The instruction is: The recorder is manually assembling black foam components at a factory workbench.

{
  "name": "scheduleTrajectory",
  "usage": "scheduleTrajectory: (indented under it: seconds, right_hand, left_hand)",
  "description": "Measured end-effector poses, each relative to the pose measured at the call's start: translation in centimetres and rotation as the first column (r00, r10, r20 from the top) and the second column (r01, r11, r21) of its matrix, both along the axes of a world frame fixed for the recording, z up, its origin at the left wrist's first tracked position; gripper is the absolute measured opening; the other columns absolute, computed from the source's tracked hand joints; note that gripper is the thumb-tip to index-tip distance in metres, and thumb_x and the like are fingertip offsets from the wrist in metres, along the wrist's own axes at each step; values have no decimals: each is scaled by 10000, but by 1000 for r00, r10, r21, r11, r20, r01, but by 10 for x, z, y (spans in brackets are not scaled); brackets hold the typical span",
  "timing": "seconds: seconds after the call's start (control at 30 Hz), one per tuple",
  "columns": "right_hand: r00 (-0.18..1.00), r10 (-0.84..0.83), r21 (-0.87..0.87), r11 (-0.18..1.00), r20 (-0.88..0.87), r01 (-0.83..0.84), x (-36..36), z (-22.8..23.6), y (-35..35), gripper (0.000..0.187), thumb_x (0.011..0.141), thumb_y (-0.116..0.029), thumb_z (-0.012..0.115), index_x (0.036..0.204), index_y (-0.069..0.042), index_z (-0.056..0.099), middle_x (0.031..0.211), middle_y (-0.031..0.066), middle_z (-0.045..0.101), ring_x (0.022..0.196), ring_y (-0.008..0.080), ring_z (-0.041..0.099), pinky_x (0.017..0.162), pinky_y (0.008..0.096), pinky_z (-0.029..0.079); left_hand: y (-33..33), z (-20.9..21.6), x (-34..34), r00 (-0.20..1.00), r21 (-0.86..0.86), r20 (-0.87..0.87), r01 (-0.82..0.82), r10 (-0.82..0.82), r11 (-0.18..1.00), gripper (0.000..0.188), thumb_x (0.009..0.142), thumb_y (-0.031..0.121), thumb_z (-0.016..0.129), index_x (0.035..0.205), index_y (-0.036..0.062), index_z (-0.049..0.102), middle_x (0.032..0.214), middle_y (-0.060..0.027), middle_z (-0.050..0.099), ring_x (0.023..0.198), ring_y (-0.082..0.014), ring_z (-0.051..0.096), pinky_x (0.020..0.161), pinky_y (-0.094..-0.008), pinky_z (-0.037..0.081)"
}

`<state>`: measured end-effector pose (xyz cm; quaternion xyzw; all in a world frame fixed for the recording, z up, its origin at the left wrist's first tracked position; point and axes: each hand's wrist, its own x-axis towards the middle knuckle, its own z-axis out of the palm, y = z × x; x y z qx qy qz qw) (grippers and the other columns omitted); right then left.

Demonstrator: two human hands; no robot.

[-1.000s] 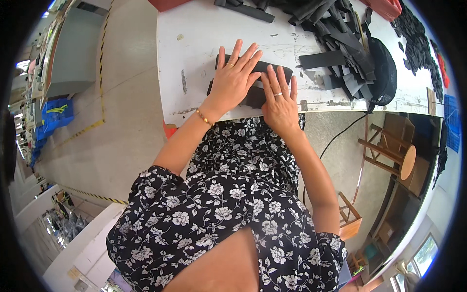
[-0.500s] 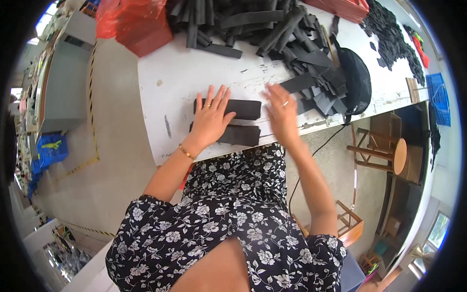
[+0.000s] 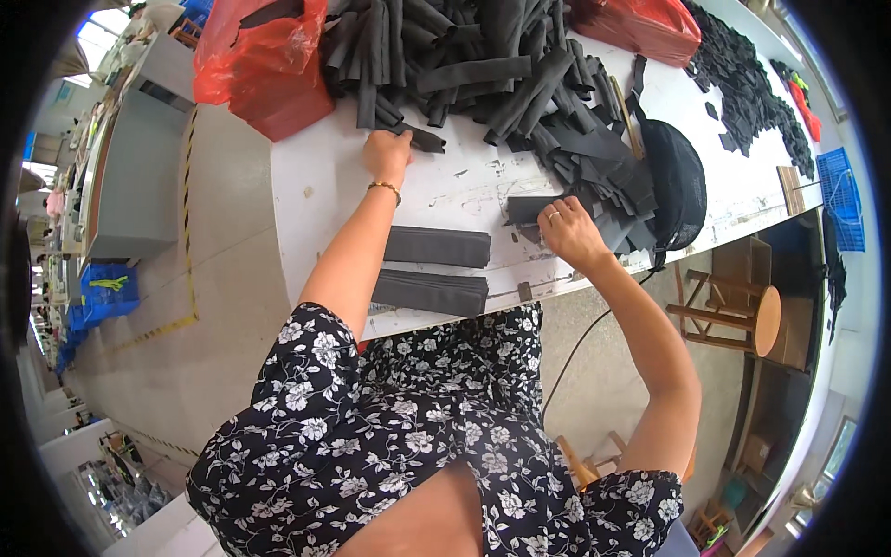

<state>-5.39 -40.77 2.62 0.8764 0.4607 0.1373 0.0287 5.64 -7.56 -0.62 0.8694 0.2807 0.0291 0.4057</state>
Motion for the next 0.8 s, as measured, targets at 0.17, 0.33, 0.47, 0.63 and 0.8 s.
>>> scheduleTrajectory:
  seconds: [0.17, 0.33, 0.47, 0.63, 0.8]
  right_hand:
    - [994, -39, 216, 975, -102, 60, 9, 31, 7, 182, 737, -70, 616, 918, -59, 610, 921, 63, 632, 905, 241, 607, 852, 367, 459]
    - [981, -128, 540, 841, 146, 29, -14, 94, 78, 436, 741, -44, 617, 1177, -50, 623, 1069, 75, 632, 934, 230, 616, 855, 378, 478]
    - [994, -111, 549, 831, 4, 91, -42, 82, 122, 379, 737, -7, 664, 1112, -47, 626, 1216, 129, 591, 1055, 289, 587, 924, 411, 459]
    - [755, 149, 687, 553, -639, 472, -63, 94, 122, 225, 810, 21, 685, 990, -29, 560, 1235, 147, 589, 1074, 295, 589, 931, 366, 461]
    - [738, 84, 706, 384, -669, 595, -64, 97, 89, 166, 751, -44, 760, 860, -20, 637, 1043, 92, 613, 909, 181, 593, 824, 285, 457]
  left_hand:
    - [14, 14, -32, 971, -799, 119, -29, 206, 600, 251, 956, 160, 526, 899, -82, 567, 927, -251, 659, 802, -349, 697, 734, -413, 600]
    - [-25, 71, -114, 969, -959, 246, 241, 14, 147, 196, 996, 52, 340, 1161, -27, 411, 1056, -250, 616, 915, -388, 670, 822, -468, 592]
    - [-63, 93, -149, 977, -985, 167, 159, 132, 74, 218, 1022, 178, 411, 1103, 61, 576, 769, -38, 567, 560, -124, 516, 490, -253, 427]
    - [-55, 99, -161, 987, -984, 149, 153, 53, -85, 414, 986, 420, 517, 1130, 47, 624, 700, 4, 532, 559, -97, 474, 497, -241, 393]
    - [-45, 102, -159, 973, -954, 205, 223, 106, -200, 457, 956, 452, 546, 1262, 112, 542, 989, -93, 625, 811, -199, 605, 695, -293, 494]
